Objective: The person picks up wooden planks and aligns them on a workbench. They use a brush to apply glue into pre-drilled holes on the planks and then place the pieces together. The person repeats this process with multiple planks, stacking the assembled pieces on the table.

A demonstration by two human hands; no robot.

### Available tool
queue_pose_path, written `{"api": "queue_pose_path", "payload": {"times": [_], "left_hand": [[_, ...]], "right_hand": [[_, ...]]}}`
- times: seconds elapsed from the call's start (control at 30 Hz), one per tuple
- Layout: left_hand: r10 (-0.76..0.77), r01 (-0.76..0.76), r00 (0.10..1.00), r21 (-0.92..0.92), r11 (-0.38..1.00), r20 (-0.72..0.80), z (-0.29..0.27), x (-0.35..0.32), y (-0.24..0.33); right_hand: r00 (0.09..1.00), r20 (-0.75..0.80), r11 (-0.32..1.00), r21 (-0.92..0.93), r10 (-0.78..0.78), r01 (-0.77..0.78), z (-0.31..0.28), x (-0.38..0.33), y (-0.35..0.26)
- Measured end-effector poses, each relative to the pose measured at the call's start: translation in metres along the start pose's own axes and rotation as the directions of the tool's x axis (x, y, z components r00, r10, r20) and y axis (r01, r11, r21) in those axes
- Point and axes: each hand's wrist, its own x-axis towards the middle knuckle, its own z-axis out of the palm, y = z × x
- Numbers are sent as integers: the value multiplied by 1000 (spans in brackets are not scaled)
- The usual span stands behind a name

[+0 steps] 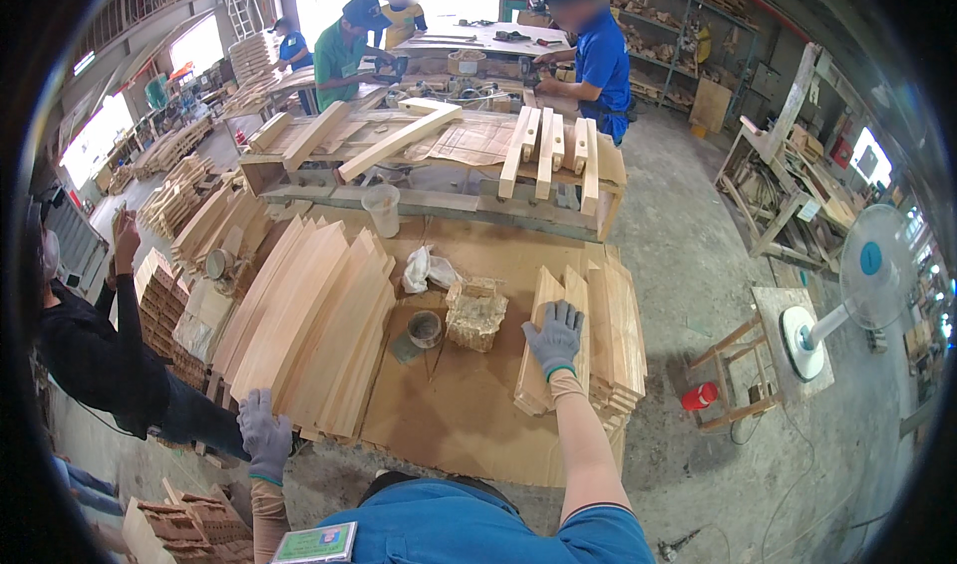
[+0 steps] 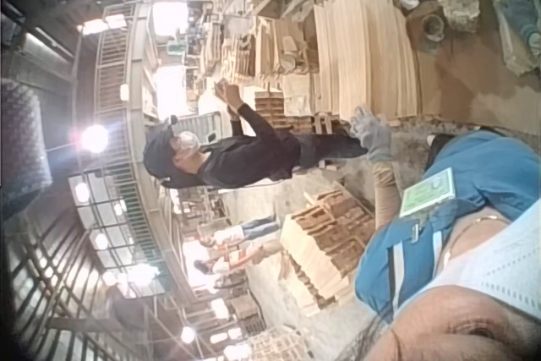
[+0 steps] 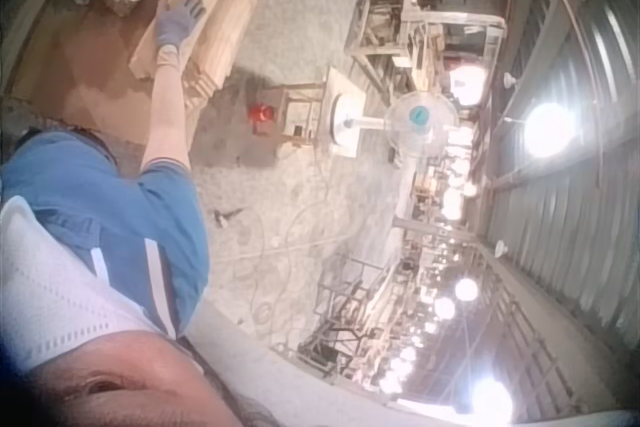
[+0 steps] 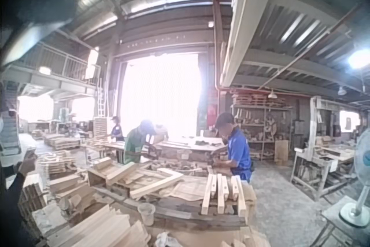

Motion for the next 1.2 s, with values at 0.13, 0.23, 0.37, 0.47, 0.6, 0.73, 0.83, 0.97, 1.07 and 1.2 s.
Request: {"api": "queue_pose_path", "payload": {"times": [0.13, 0.23, 0.37, 0.47, 0.6, 0.73, 0.83, 0.97, 1.07, 1.2], "left_hand": [[8, -8, 1000, 9, 1000, 5, 2, 1, -1], [10, -10, 1000, 11, 1000, 0, 1, 0, -1], [5, -5, 1000, 10, 1000, 5, 1, 0, -1], [0, 0, 1000, 15, 1000, 7, 1, 0, -1], [-5, 5, 1000, 12, 1000, 17, 1, 1, -1], [-6, 6, 1000, 3, 1000, 26, 0, 1, 0], [0, 0, 1000, 10, 1000, 2, 4, -1, -2], [6, -7, 1000, -2, 1000, -8, 4, -1, -3], [14, -14, 1000, -2, 1000, 5, 4, 1, -4], [16, -16, 1000, -4, 1000, -4, 3, 1, -3]], "right_hand": [[1000, 9, 1000, -3, 4, -4, -1, 0, 0], [1000, 29, 1000, 2, 10, -10, -2, 1, -1], [1000, 2, 1000, -12, 5, -5, 0, 0, -1], [1000, -2, 1000, -10, 13, -13, 1, -1, 1], [1000, -19, 1000, -11, 0, 0, 2, -1, 1], [1000, -19, 1000, -14, -10, 9, 1, -1, 2], [1000, -1, 1000, -2, -8, 8, 0, 0, 0], [1000, 1, 1000, 8, -5, 5, -1, -1, 0], [999, -30, 1000, -1, -11, 11, 1, 0, 1], [1000, -31, 1000, -5, -5, 4, 1, -1, 1]]}}
